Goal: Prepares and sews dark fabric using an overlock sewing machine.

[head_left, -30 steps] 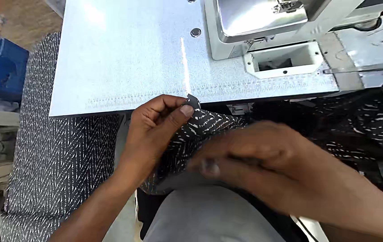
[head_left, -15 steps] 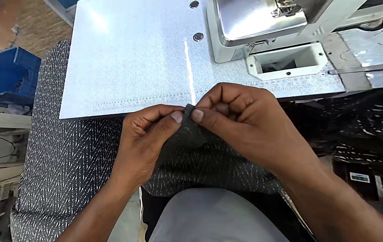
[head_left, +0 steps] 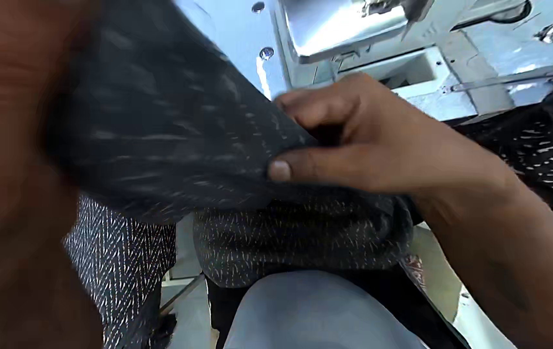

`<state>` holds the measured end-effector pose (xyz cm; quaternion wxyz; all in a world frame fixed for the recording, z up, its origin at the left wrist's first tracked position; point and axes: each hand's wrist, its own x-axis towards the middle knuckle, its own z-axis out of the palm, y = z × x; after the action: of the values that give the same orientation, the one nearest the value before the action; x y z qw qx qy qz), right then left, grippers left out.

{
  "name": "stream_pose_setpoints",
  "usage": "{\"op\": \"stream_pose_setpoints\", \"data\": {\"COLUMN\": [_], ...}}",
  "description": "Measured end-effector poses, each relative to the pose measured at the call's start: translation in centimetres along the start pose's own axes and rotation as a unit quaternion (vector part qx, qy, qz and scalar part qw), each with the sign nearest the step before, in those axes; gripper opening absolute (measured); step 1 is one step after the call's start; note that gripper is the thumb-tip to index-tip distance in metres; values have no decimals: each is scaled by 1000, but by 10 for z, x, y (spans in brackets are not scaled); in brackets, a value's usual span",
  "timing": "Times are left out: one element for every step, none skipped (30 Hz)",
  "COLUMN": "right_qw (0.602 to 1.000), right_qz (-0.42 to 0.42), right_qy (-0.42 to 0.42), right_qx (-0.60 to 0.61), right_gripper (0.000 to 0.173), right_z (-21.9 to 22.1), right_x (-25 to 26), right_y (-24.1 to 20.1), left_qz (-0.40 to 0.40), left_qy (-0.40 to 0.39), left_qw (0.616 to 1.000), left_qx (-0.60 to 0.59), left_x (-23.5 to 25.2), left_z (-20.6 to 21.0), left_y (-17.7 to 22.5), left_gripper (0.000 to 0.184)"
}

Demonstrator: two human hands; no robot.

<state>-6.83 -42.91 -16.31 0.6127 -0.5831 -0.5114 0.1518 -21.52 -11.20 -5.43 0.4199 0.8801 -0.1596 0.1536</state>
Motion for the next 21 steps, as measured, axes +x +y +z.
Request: {"op": "stream_pose_setpoints", "data": {"right_qw": [1000,998,995,992,987,983,978,974,970,966,962,957,953,949,946,943,940,936,932,928,924], "right_qz": [16,34,52,66,78,86,89,88,86,84,81,80,83,87,91,94,96,97,96,95,92], "right_qy": [24,54,84,110,137,163,187,209,228,245,262,278,292,303,310,318,328,339,350,360,371], "right_qx": [6,10,10,12,17,17,15,9,6,2,1,2,7,12,16,20,23,24,20,15,4], "right_gripper": [10,11,11,10,9,9,9,9,9,8,7,6,5,4,3,2,2,2,4,5,6], "right_z": [1,4,7,9,12,13,14,15,15,15,15,15,14,15,15,16,17,17,16,16,16], "right_x": [-11,-24,-36,-45,-53,-59,-63,-66,-68,-69,-68,-68,-66,-65,-64,-64,-63,-62,-62,-61,-61], "right_y": [-3,-3,-1,3,7,10,11,11,10,9,10,9,9,8,7,6,6,6,7,6,5], "left_qz": [-77,-179,-230,-234,-197,-151,-116,-97,-88,-91,-86,-68,-54,-47,-46,-44,-38,-32,-27,-22,-24], "left_qy": [122,323,386,379,341,299,271,251,231,218,200,186,175,173,175,174,170,170,179,192,202], "left_qw": [989,927,889,892,918,942,955,963,969,972,976,980,983,984,983,983,984,985,983,981,978], "left_qx": [24,68,86,75,46,27,22,13,8,14,14,3,-6,-11,-16,-21,-25,-26,-24,-26,-43], "left_x": [3,20,37,45,48,53,59,64,68,70,71,73,74,76,76,76,75,74,73,72,69], "left_z": [21,58,73,74,68,64,63,62,57,51,44,39,36,34,33,31,29,29,31,35,40], "left_y": [21,41,48,47,38,31,25,19,9,-4,-17,-26,-32,-35,-37,-40,-43,-43,-41,-36,-32], "left_gripper": [19,21,19,16,14,13,14,16,16,15,15,14,15,15,15,16,17,17,16,16,16]}}
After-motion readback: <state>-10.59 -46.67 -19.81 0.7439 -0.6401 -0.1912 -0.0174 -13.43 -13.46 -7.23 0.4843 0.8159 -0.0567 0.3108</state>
